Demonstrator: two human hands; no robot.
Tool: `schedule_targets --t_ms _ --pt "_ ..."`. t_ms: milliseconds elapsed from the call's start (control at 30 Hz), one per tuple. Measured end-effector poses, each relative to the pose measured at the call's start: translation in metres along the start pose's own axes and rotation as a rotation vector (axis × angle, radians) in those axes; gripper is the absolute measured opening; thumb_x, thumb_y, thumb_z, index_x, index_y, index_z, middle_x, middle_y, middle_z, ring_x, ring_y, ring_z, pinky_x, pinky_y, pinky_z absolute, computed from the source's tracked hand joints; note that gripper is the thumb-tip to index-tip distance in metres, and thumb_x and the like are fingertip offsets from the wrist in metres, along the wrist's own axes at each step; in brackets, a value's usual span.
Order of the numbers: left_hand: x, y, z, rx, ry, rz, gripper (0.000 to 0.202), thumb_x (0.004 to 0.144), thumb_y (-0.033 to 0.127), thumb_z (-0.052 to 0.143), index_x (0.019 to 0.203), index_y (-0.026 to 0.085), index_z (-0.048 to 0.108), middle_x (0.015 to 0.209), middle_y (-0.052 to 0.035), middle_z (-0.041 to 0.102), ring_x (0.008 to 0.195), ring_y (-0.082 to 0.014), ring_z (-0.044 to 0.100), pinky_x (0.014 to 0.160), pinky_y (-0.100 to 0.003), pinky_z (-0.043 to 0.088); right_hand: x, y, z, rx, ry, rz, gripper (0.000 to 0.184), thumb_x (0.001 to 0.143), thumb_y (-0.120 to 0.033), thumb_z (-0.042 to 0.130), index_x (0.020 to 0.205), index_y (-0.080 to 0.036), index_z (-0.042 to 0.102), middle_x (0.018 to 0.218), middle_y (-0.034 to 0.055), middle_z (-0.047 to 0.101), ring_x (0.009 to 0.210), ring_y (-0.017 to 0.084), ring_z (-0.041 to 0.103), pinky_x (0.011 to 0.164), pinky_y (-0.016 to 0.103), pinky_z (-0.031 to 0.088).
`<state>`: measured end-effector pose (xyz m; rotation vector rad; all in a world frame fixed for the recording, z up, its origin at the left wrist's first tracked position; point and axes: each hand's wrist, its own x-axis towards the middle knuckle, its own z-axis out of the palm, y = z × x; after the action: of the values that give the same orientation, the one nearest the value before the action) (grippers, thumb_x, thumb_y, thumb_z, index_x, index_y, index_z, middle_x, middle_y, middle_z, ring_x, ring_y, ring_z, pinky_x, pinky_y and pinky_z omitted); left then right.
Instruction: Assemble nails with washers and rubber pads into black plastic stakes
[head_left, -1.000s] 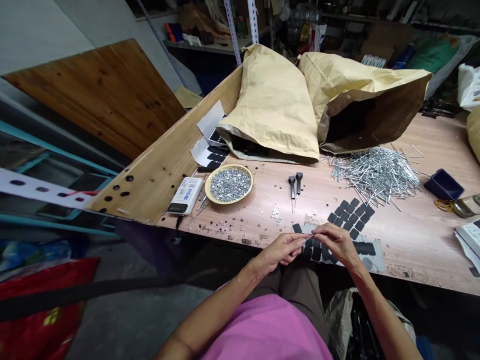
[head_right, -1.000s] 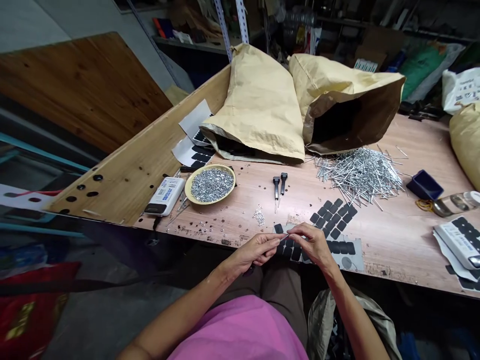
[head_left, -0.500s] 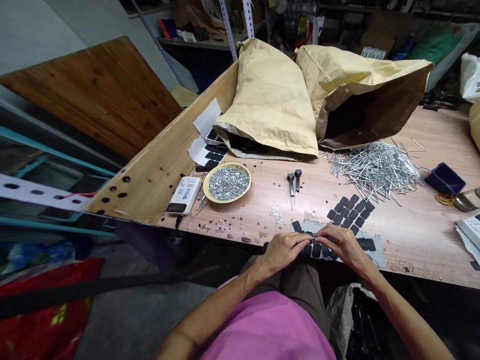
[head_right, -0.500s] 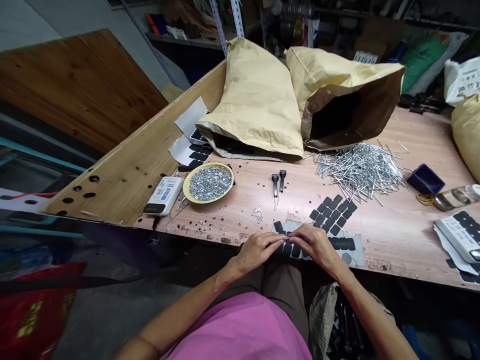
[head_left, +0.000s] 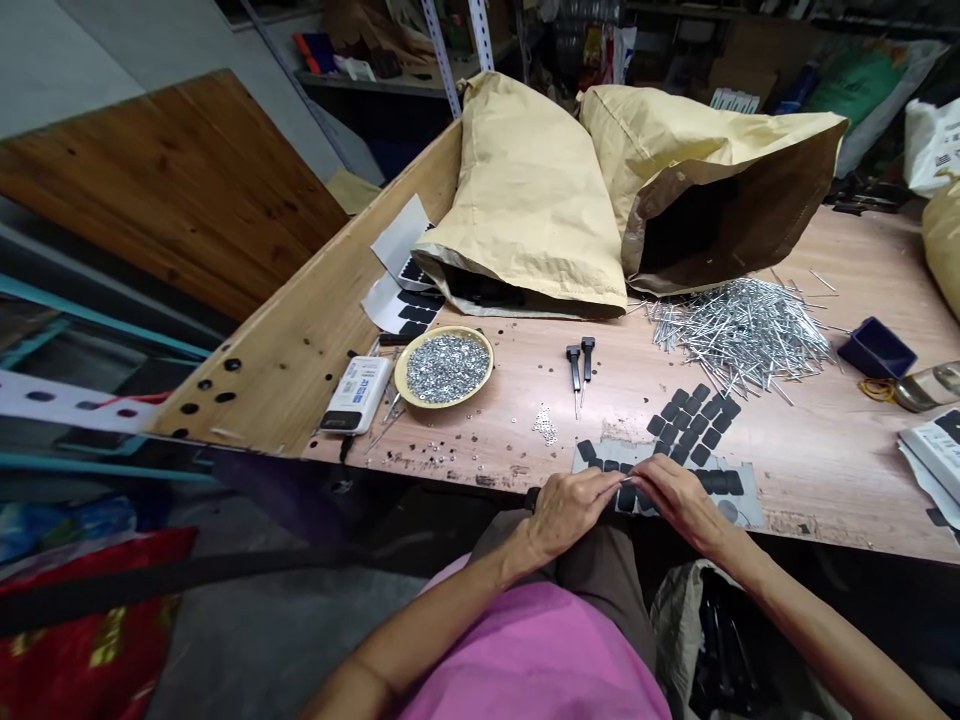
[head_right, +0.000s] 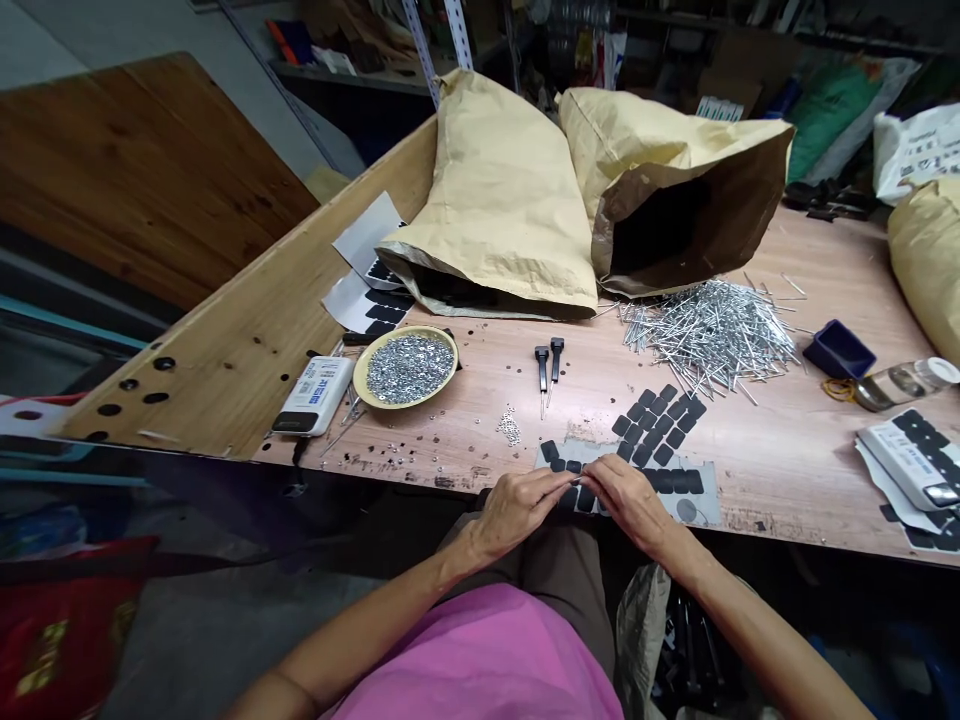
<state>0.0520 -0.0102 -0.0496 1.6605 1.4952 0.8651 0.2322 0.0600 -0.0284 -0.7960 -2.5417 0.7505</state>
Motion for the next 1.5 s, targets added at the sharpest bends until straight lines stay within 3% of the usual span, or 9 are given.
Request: schedule_targets --t_ms 233,467,567,667,933,1067,1233,1333,1500 --pt "-0.001 -0.001 0.004 0.244 0.008 0.133 0.035 0.092 0.03 0.038 0.104 0.022 0.07 0.071 -0.0082 0.066 0.061 -0.0146 0.059 0.056 -0.022 0.039 0.002 -0.002 0.011 -0.124 0.08 -0.018 0.046 0.096 -0.042 0.027 0.065 -0.022 0.054 0.062 0.0044 0.055 0.059 0.016 0.047 0.058 0.028 0.04" --pt "0.008 0.002 0.005 0.06 0.046 0.063 0.029 0.089 0.028 0.045 0.103 0.022 0.07 0.085 -0.0089 0.071 0.075 -0.0175 0.064 0.07 -0.025 0.047 0.007 0.0 0.006 0.065 0.023 0.424 0.063 0.094 -0.053 0.018 0.046 -0.022 0.045 0.041 -0.0011 0.047 0.039 0.012 0.043 0.041 0.024 0.03" --pt "0.012 0.002 0.005 -0.084 0.074 0.0 0.026 0.087 0.027 0.048 0.101 0.024 0.07 0.098 -0.0059 0.072 0.089 -0.0194 0.065 0.079 -0.028 0.049 0.009 0.001 -0.008 0.101 0.094 0.325 0.044 0.091 -0.051 0.036 0.073 -0.023 0.065 0.071 0.0023 0.067 0.061 0.017 0.061 0.055 0.026 0.043" --pt "0.015 0.002 0.005 -0.143 0.064 -0.028 0.024 0.086 0.027 0.05 0.099 0.024 0.071 0.098 -0.0049 0.073 0.089 -0.02 0.066 0.079 -0.029 0.049 0.01 0.001 -0.015 0.154 0.083 0.161 0.031 0.09 -0.046 0.045 0.092 -0.025 0.066 0.087 0.0039 0.07 0.079 0.018 0.064 0.069 0.029 0.048" --pt "0.012 0.011 0.009 -0.166 0.021 0.007 0.023 0.086 0.026 0.051 0.095 0.022 0.072 0.093 -0.0067 0.073 0.086 -0.0205 0.067 0.077 -0.028 0.049 0.009 0.003 -0.001 -0.15 0.108 0.036 0.048 0.097 -0.042 0.028 0.067 -0.02 0.059 0.064 0.0043 0.06 0.06 0.015 0.053 0.063 0.028 0.038" --pt "0.013 0.016 0.014 -0.33 0.08 -0.076 0.022 0.084 0.028 0.052 0.089 0.021 0.072 0.091 -0.0073 0.072 0.085 -0.0197 0.065 0.079 -0.029 0.048 0.006 0.005 0.0 -0.215 0.167 0.176 0.052 0.095 -0.045 0.03 0.057 -0.021 0.055 0.054 0.003 0.055 0.056 0.015 0.049 0.062 0.029 0.035" --pt "0.027 0.02 0.02 -0.917 0.124 -0.282 0.023 0.073 0.039 0.066 0.079 0.018 0.073 0.119 -0.0098 0.061 0.113 -0.0229 0.053 0.088 -0.03 0.044 0.001 0.002 -0.001 0.303 0.243 0.437 0.041 0.087 -0.053 0.043 0.069 -0.021 0.063 0.067 0.0016 0.061 0.061 0.015 0.055 0.057 0.026 0.04" --pt "0.035 0.023 0.029 -1.196 0.118 -0.401 0.028 0.063 0.037 0.076 0.083 0.018 0.073 0.118 -0.0091 0.062 0.115 -0.0236 0.051 0.095 -0.033 0.039 -0.002 -0.002 0.011 0.68 0.283 0.494 0.039 0.073 -0.057 0.061 0.083 -0.021 0.066 0.078 0.0016 0.065 0.074 0.017 0.059 0.066 0.028 0.046" --pt "0.041 0.029 0.039 -1.238 0.202 -0.427 0.028 0.058 0.039 0.079 0.075 0.017 0.073 0.121 -0.0097 0.06 0.12 -0.0268 0.046 0.101 -0.035 0.032 -0.012 -0.005 0.026 1.046 0.308 0.714 0.038 0.067 -0.056 0.068 0.076 -0.018 0.066 0.066 -0.0014 0.057 0.061 0.012 0.052 0.058 0.025 0.046"
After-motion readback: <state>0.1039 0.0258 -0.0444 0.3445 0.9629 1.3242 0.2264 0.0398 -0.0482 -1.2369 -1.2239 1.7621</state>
